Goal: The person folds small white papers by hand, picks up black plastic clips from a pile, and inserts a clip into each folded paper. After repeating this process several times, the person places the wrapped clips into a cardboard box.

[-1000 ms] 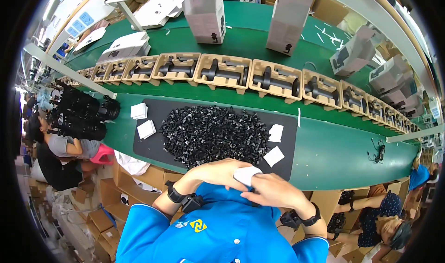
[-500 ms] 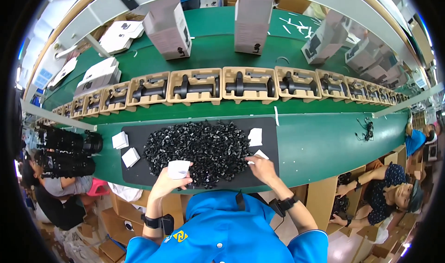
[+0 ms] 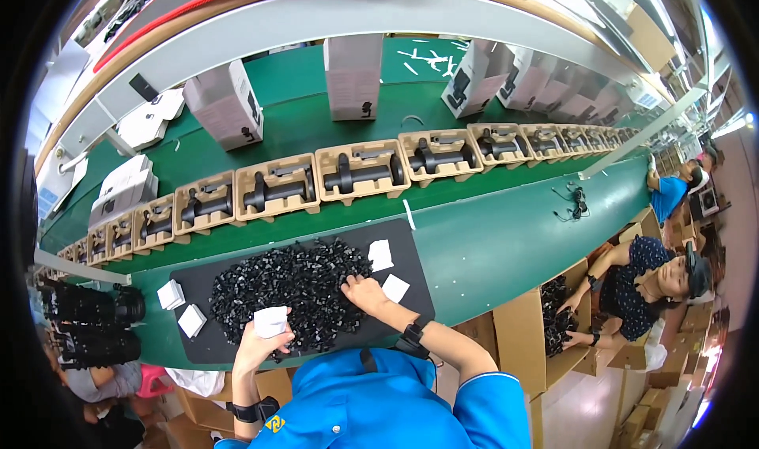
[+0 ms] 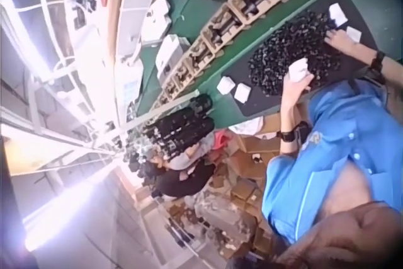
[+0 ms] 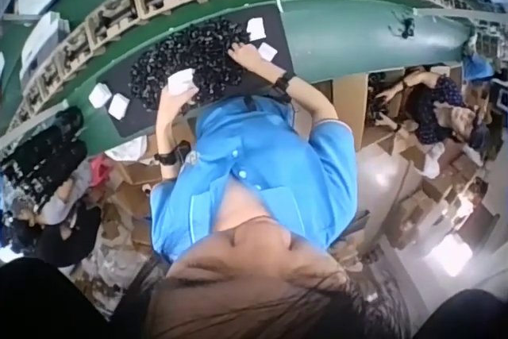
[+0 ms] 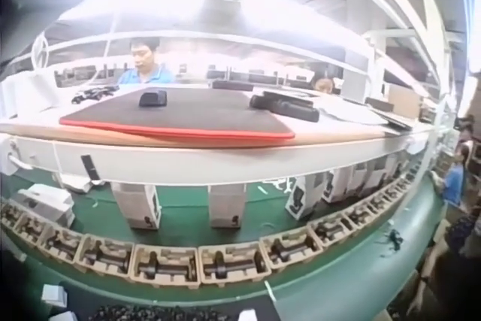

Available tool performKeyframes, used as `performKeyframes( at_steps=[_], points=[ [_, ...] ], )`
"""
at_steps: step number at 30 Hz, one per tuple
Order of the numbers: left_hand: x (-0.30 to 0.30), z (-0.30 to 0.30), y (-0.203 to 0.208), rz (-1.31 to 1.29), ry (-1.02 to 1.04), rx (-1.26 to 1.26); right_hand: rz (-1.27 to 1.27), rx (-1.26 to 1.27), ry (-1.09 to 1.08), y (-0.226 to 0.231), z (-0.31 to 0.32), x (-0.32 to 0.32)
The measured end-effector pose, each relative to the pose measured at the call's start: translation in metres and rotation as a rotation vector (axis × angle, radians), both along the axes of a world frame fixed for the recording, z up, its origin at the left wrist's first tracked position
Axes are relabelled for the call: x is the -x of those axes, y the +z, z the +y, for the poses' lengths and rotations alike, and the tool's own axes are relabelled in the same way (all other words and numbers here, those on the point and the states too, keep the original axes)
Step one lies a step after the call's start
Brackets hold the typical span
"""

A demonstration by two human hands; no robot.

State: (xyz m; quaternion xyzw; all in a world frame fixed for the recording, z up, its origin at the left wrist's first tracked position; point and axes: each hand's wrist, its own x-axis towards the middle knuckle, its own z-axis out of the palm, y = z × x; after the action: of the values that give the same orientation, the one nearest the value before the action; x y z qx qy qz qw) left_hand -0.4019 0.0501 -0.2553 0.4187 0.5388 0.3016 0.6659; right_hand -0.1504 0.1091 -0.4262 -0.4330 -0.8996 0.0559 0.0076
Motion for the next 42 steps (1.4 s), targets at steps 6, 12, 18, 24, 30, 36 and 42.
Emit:
performKeyframes(
  at_steps=[6,12,18,24,30,36,42],
  points=[
    [-0.007,0.007,0.006,-0.009,-0.039,-0.018,-0.065,0.001,0.023,0.004,-0.003,0.004],
    [-0.013,0.008,0.012,-0.054,-0.083,-0.031,0.121,0.088,0.043,0.004,-0.002,0.0],
    [-0.017,0.013,0.033,-0.097,-0.136,-0.05,0.466,0.148,-0.109,0.015,0.002,-0.004],
    [-0.016,0.003,0.064,-0.039,-0.119,-0.133,1.031,0.475,-0.287,0.244,-0.035,0.014],
    [-0.009,0.008,0.086,0.047,-0.366,-0.382,0.91,0.124,0.127,0.28,-0.051,0.028],
    [0.0,0.008,0.088,-0.019,-0.407,-0.387,0.533,0.32,0.139,0.295,-0.058,0.039],
    [-0.001,0.025,0.1,-0.087,-0.465,-0.527,0.258,0.295,0.147,0.304,-0.06,0.057]
  ],
)
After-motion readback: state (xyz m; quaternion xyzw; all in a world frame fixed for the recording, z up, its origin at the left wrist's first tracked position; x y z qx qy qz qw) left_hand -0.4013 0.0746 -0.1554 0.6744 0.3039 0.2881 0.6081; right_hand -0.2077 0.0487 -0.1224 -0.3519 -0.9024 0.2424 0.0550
